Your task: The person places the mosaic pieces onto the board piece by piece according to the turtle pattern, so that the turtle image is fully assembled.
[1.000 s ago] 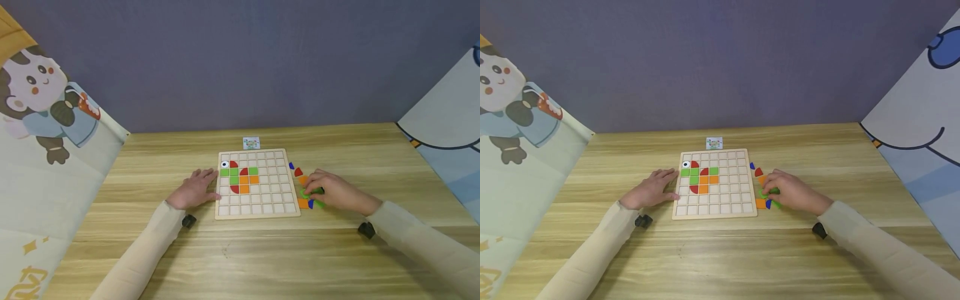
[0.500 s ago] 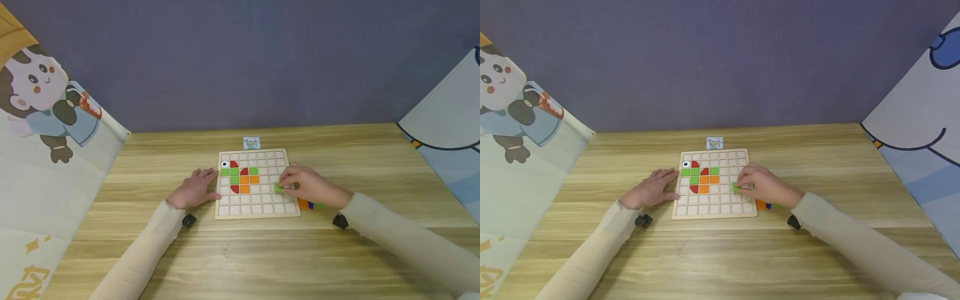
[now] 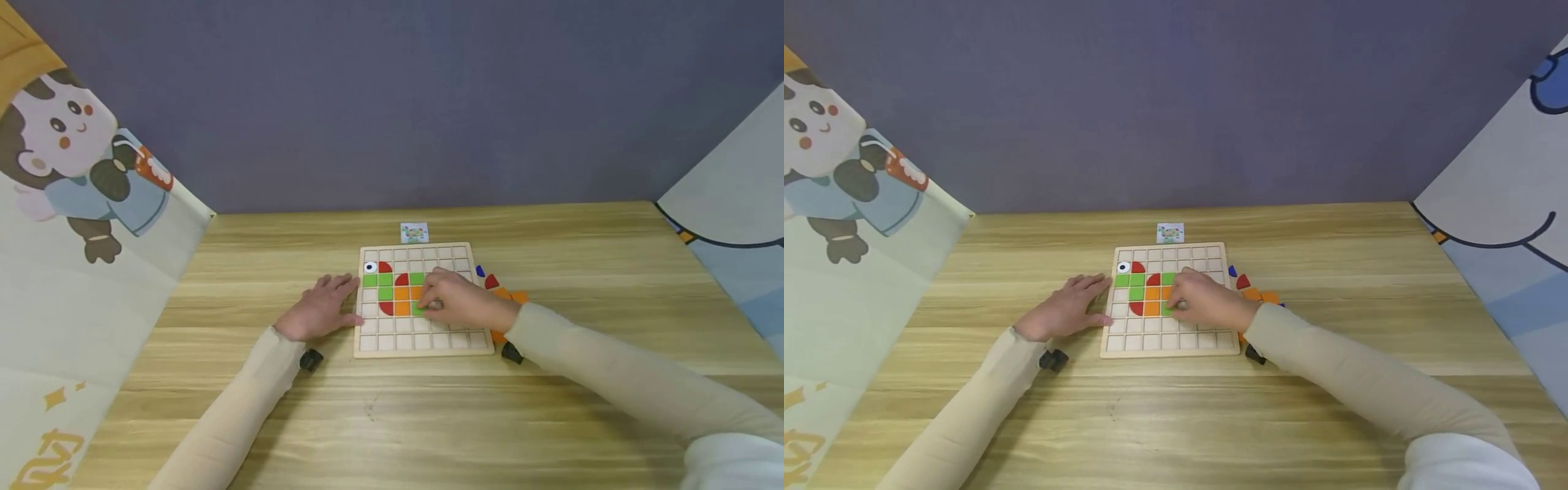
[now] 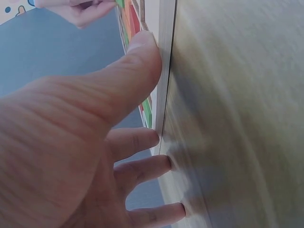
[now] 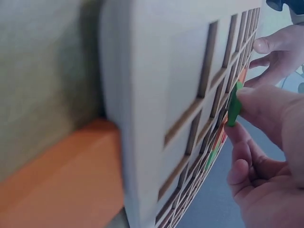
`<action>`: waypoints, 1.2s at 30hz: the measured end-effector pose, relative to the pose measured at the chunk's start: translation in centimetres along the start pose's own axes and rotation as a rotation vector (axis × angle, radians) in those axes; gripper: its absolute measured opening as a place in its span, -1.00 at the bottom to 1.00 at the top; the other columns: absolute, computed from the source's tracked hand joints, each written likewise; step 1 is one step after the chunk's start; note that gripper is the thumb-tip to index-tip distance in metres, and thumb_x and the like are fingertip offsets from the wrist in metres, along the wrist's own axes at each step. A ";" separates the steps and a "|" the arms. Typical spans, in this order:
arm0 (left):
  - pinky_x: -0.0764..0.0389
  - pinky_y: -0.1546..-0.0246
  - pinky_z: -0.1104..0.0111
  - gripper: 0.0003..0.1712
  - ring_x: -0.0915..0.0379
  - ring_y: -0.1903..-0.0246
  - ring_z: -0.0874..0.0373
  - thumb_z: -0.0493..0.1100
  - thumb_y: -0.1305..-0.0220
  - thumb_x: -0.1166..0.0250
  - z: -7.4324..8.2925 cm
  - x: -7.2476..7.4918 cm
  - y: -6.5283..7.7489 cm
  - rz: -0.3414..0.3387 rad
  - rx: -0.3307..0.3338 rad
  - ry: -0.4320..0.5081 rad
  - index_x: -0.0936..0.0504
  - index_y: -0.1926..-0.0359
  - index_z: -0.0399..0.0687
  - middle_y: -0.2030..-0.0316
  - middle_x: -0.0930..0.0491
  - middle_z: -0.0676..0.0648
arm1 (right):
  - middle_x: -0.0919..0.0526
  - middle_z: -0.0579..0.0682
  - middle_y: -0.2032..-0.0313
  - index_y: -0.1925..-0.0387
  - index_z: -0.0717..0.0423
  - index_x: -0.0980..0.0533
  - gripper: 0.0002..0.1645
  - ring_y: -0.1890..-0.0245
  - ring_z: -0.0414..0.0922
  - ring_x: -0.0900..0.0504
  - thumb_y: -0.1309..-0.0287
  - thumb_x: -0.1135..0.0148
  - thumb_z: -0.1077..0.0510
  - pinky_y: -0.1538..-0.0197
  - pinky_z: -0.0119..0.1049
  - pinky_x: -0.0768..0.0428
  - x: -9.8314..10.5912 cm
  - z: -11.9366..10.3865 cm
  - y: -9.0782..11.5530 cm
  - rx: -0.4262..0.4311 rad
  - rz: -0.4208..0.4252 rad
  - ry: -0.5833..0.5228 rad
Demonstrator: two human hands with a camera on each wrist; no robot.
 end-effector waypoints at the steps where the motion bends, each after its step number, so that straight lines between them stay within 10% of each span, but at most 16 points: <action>1: -0.05 -0.16 -0.31 -0.01 0.22 -0.36 -0.35 0.25 -0.18 -0.22 0.0 0.0 0.0 0.000 0.000 0.001 -0.03 -0.47 -0.07 -0.44 0.07 -0.17 | -0.53 -0.18 0.35 0.26 0.08 -0.71 -0.83 0.33 -0.24 -0.37 -0.04 -0.39 0.21 0.29 -0.34 -0.45 0.0 -0.1 0.0 -0.008 -0.001 -0.002; 18: -0.02 -0.15 -0.32 -0.01 0.25 -0.36 -0.36 0.23 -0.18 -0.23 0.1 0.2 0.1 -0.002 -0.001 0.009 -0.02 -0.47 -0.08 -0.44 0.09 -0.17 | -0.50 -0.16 0.29 0.19 0.13 -0.69 -0.82 0.25 -0.21 -0.41 -0.14 -0.30 0.25 0.10 -0.31 -0.51 0.1 -0.7 0.8 -0.004 0.027 0.058; 26: -0.03 -0.15 -0.32 -0.01 0.24 -0.35 -0.36 0.24 -0.18 -0.23 0.0 0.0 0.1 0.002 0.001 0.004 -0.03 -0.46 -0.08 -0.44 0.08 -0.18 | -0.55 -0.13 0.23 0.16 0.13 -0.66 -0.78 0.38 -0.22 -0.44 -0.11 -0.32 0.28 0.31 -0.29 -0.51 4.4 3.3 4.1 -0.103 0.143 0.055; 36: -0.04 -0.16 -0.31 -0.02 0.22 -0.35 -0.37 0.22 -0.19 -0.24 0.2 0.1 0.2 0.005 -0.004 0.007 -0.04 -0.46 -0.11 -0.44 0.06 -0.19 | -0.61 -0.04 0.12 0.17 0.12 -0.68 -0.72 0.08 -0.02 -0.49 0.00 -0.41 0.26 0.07 -0.06 -0.53 5.4 7.5 9.2 -0.213 0.082 0.104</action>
Point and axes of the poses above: each hand's wrist, its own y-axis away from the middle knuckle, its own x-axis out of the back of the hand, z = x × y, the point moved 5 cm from there along -y, towards the middle knuckle
